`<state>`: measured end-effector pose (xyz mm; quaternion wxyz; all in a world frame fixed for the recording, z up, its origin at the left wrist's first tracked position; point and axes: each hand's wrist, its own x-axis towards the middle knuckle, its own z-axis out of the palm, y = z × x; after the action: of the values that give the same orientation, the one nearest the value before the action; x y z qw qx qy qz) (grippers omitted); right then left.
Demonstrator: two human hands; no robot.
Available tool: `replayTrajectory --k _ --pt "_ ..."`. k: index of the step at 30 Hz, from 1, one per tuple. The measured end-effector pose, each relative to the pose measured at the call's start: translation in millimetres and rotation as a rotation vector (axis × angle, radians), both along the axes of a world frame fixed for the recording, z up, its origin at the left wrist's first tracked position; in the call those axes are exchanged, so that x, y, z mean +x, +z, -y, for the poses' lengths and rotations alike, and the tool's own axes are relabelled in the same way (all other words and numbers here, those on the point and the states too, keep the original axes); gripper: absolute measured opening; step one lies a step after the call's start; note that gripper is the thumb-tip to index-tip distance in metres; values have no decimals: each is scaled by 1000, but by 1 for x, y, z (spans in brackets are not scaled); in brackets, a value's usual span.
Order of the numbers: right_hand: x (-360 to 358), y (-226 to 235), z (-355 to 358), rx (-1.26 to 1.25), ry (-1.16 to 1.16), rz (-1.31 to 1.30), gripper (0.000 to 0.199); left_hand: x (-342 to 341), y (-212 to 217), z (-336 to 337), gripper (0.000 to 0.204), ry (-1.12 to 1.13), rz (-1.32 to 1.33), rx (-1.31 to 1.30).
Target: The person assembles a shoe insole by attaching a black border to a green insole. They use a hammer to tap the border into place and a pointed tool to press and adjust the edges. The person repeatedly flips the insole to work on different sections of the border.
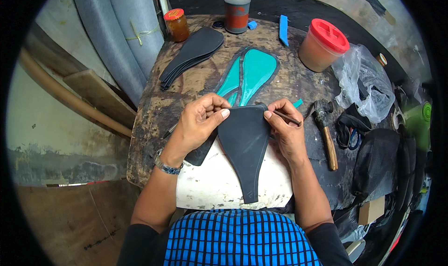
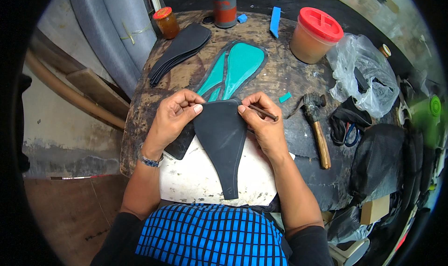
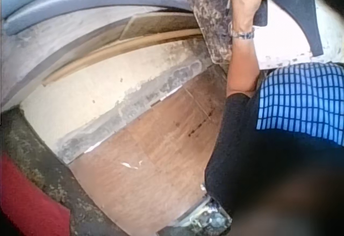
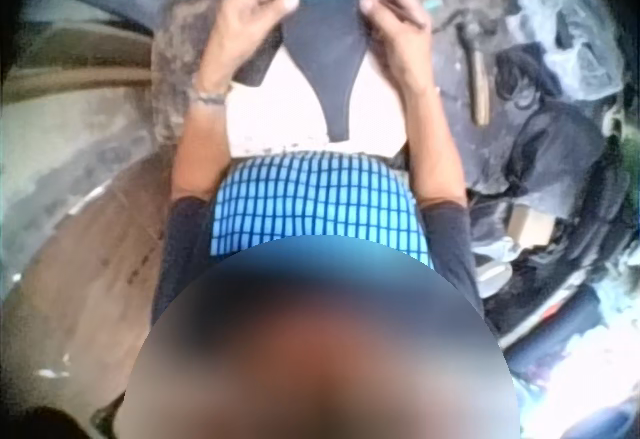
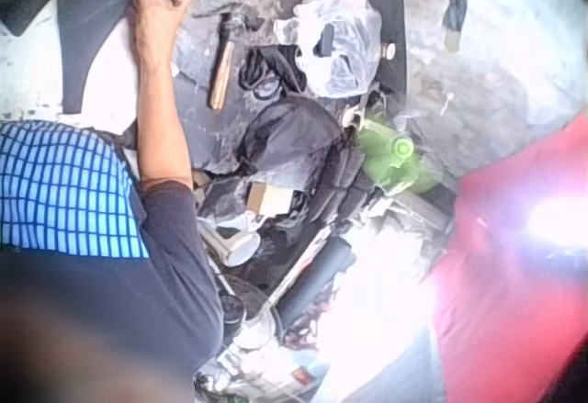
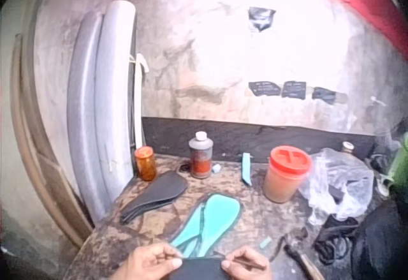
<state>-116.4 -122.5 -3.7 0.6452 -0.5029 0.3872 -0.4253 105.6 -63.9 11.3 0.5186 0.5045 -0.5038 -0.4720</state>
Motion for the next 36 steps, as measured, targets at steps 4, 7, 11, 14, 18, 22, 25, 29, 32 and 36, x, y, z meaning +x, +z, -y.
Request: replayTrajectory --k 4,7,11,14,18,22,25,29,32,36 --pt "2 2 -2 -10 33 5 11 -5 5 -3 13 5 46 0" --pt "2 3 -4 -70 73 26 12 -5 6 -4 12 20 147 -18" --pt "0 3 -5 -73 96 47 13 -6 10 -4 19 28 230 -66" --pt "1 3 -7 -113 83 110 13 -17 14 -5 34 205 669 -393" --pt "5 13 -17 -274 58 154 10 -38 19 -22 70 141 837 -458" --pt "5 30 -28 -689 64 13 13 -50 20 -32 95 4 676 -476" --pt "3 40 -31 -916 48 -68 20 -53 22 -35 87 -134 129 -233" --pt "-2 47 -41 -840 -24 38 35 -52 30 -35 65 -143 -269 -10" --pt "-10 54 -52 -752 -156 193 33 -58 36 -35 69 -73 -502 2" --pt "-19 62 -58 -552 -173 203 26 -63 36 -34 71 -59 -751 243"
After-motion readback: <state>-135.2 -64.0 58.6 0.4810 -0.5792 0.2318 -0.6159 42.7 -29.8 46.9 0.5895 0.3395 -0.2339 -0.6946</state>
